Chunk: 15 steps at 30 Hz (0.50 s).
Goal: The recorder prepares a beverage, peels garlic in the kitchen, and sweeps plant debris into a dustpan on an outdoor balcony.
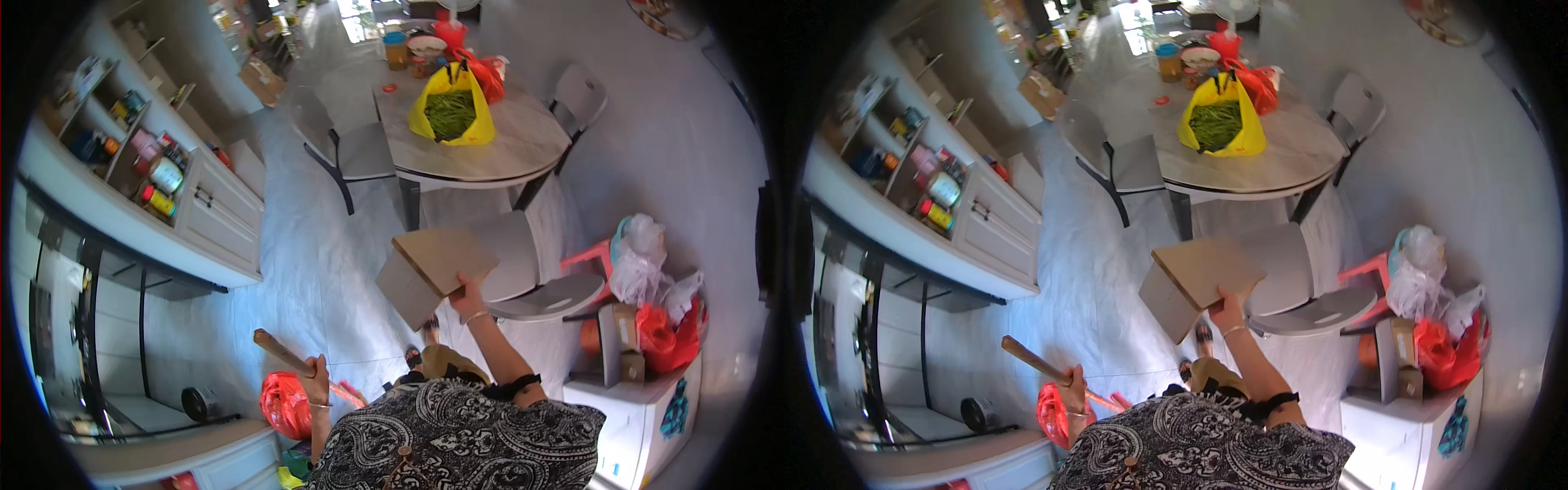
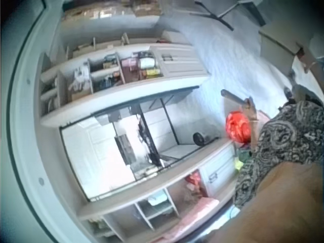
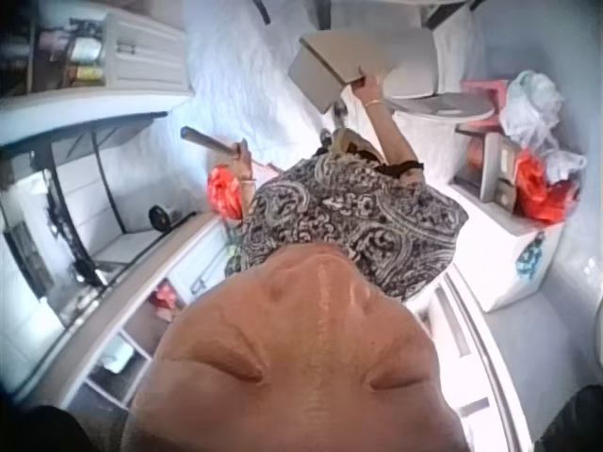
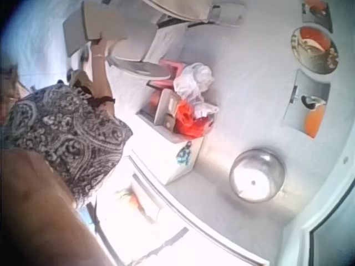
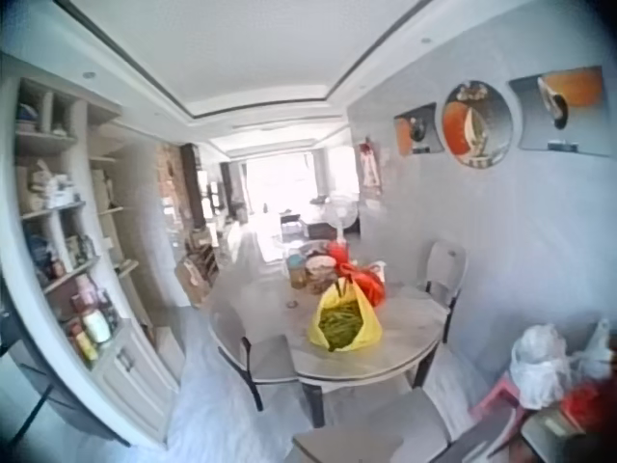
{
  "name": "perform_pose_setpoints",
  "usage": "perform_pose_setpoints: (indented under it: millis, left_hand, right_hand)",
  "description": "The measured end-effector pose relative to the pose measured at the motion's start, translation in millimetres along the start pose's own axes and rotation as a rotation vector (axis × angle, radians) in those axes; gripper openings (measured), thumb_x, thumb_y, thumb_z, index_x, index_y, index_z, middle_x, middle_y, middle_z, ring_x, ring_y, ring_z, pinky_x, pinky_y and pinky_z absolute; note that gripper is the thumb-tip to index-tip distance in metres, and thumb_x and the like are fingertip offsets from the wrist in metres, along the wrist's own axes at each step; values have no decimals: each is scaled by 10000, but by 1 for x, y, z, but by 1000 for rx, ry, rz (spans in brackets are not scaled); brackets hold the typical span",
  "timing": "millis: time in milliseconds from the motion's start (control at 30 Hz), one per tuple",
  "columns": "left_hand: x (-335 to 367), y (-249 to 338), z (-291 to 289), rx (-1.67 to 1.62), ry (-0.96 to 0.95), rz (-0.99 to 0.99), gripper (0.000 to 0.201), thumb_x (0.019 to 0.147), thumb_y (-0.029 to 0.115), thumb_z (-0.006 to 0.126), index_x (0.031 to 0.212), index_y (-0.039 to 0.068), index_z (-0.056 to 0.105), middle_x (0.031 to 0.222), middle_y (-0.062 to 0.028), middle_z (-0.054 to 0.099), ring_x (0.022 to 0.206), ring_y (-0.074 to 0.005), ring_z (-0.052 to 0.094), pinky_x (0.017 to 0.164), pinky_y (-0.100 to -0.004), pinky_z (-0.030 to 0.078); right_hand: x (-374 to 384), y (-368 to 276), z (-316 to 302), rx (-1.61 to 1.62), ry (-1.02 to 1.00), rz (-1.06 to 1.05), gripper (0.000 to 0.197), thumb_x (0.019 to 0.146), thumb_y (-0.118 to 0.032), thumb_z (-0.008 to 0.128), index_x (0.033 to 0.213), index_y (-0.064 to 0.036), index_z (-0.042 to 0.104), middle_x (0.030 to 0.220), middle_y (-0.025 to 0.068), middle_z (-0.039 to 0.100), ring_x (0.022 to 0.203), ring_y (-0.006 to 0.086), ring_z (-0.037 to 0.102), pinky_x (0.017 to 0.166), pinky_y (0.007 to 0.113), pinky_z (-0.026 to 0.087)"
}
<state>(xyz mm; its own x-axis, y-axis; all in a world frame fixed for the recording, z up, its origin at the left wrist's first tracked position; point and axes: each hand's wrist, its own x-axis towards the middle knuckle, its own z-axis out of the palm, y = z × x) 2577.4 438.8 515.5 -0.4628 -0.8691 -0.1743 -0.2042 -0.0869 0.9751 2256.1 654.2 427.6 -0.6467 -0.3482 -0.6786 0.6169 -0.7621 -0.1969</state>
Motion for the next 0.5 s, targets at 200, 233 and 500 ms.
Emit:
perform_pose_setpoints:
  millis: [200, 233, 500]
  left_hand:
    - [68, 1, 39, 311, -153, 149, 379, 791, 78, 572, 541, 40, 291, 508, 22, 238, 497, -71, 232, 436, -276, 207]
    - [74, 21, 55, 339, -187, 158, 369, 796, 89, 572, 539, 42, 311, 503, 33, 247, 498, -64, 237, 434, -269, 203]
    - [147, 50, 132, 375, -367, 72, 329, 815, 117, 560, 538, 43, 399, 480, 44, 340, 463, -43, 294, 414, -240, 228]
  right_hand:
    - [67, -39, -2, -60, -56, -227, 342, 772, -44, 559, 1101, -66, 469, 1056, 78, 548, 969, 262, 529, 839, 413, 449]
    - [78, -48, -8, -38, -34, -238, 342, 772, -44, 559, 1101, -66, 469, 1056, 78, 548, 969, 262, 529, 839, 413, 449]
    - [139, -110, -40, 48, 206, -534, 379, 769, -64, 598, 1121, -84, 459, 1062, 69, 539, 998, 248, 514, 831, 388, 449]
